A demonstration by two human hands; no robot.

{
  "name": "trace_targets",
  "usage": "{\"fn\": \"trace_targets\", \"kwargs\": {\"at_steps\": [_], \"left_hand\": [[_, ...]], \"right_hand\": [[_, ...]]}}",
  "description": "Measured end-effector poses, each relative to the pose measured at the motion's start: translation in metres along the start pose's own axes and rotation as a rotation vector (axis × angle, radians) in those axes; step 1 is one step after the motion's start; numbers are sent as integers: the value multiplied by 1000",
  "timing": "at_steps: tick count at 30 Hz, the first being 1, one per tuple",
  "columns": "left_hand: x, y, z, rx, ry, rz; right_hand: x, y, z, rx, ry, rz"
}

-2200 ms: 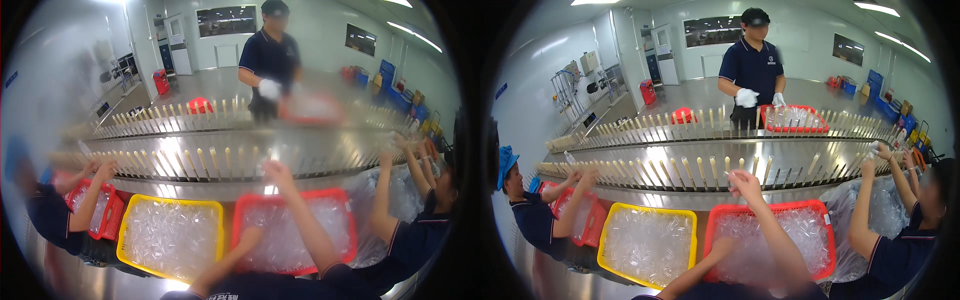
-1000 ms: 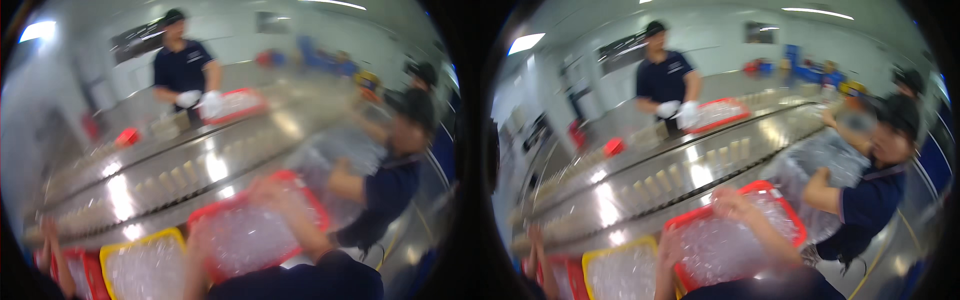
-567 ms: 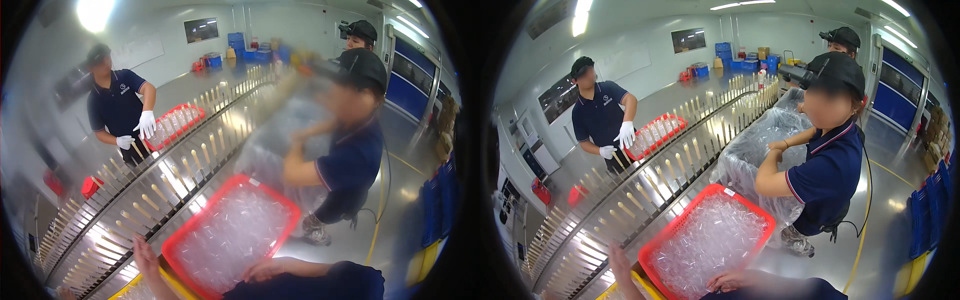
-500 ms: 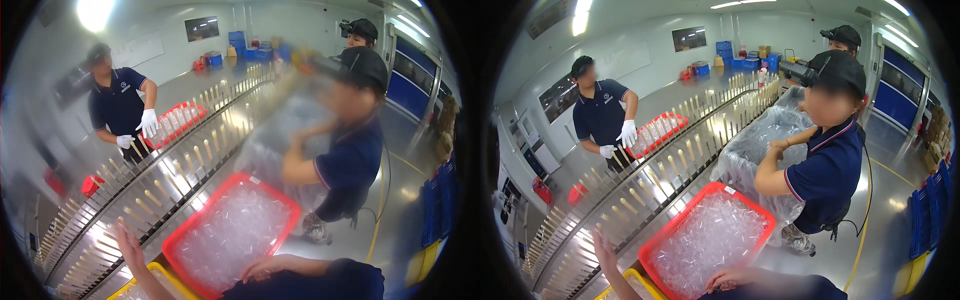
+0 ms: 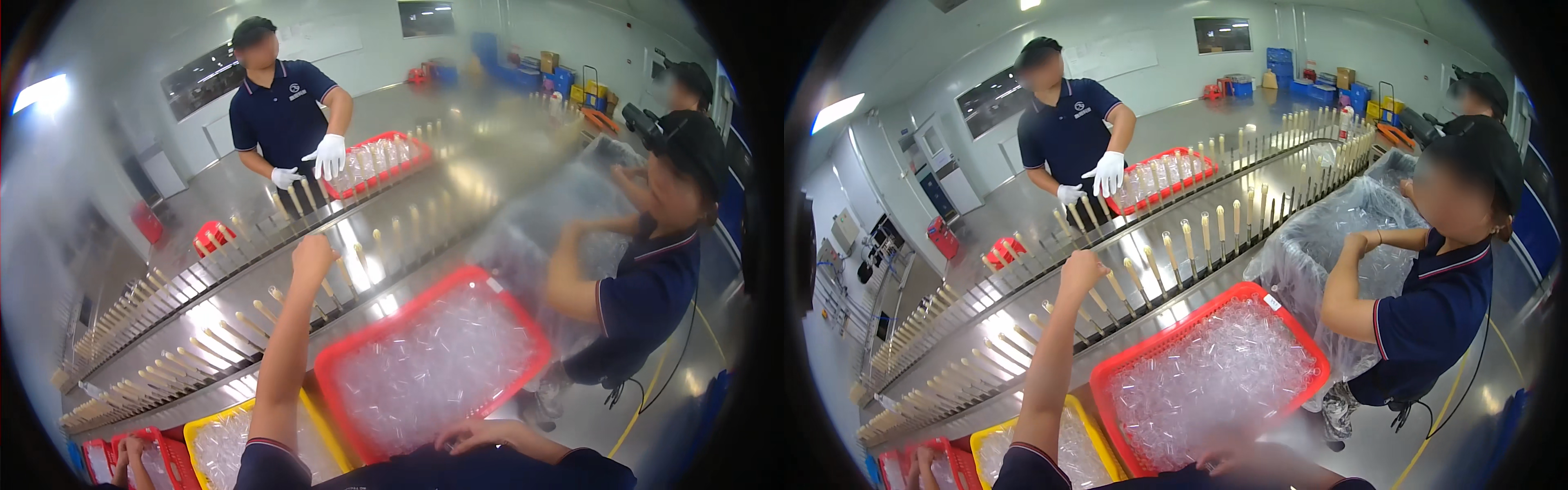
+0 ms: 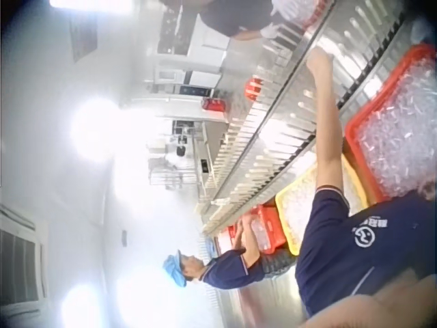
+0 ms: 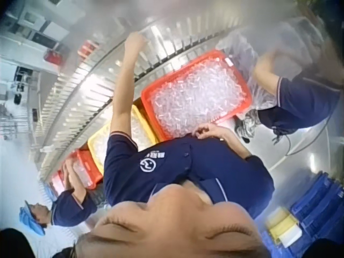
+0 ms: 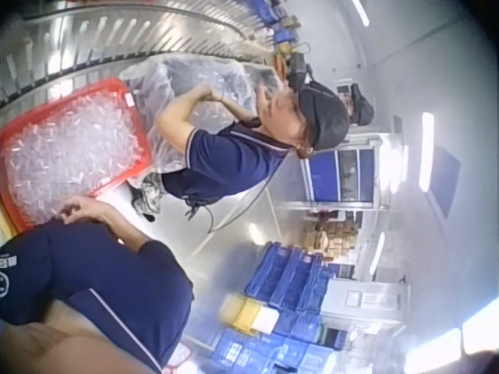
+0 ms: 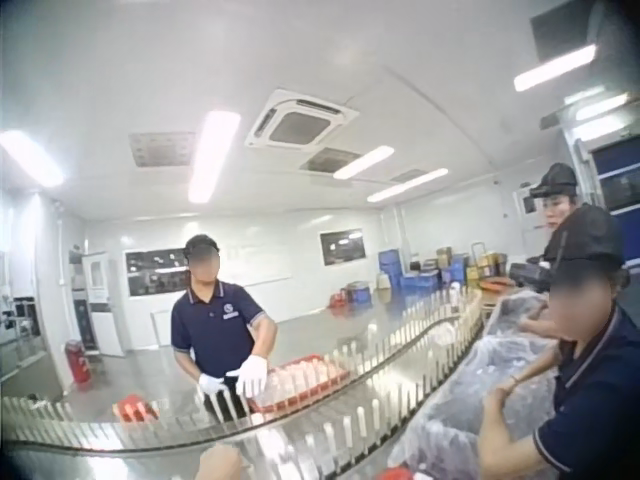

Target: The person picks transparent plastic tubes from a tray and places them onto pins on a conveyor line by hand.

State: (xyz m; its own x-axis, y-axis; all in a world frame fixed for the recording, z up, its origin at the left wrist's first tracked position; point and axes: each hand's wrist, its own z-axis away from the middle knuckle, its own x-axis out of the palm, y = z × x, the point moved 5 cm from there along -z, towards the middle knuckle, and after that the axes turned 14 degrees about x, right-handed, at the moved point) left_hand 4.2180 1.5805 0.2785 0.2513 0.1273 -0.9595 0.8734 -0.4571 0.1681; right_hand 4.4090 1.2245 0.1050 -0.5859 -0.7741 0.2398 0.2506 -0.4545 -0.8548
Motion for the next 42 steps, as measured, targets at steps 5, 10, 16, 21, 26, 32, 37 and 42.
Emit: {"fn": "trace_targets", "kwargs": {"at_steps": [5, 10, 16, 21, 26, 32, 37, 42], "left_hand": [[21, 26, -35, 89, -8, -151], [57, 70, 18, 99, 75, 83], [130, 79, 240, -539, -13, 1864], [95, 34, 360, -746, 467, 2481], [74, -6, 407, -965, 789, 1901], [1, -45, 343, -652, 510, 1459], [-61, -111, 294, -514, 554, 626], [-77, -136, 205, -251, 496, 37]], "right_hand": [[-34, 42, 14, 29, 259, -9], [-96, -79, -5, -222, 595, -652], [-144, -265, -89, -764, 1327, 287], [-172, -284, -131, -827, 1572, 670], [-175, -267, -131, -696, 1609, 565], [-168, -244, -106, -794, 1459, -133], [-101, -111, -144, -291, 699, -1257], [-44, -61, -186, -31, 213, -1185]]}}
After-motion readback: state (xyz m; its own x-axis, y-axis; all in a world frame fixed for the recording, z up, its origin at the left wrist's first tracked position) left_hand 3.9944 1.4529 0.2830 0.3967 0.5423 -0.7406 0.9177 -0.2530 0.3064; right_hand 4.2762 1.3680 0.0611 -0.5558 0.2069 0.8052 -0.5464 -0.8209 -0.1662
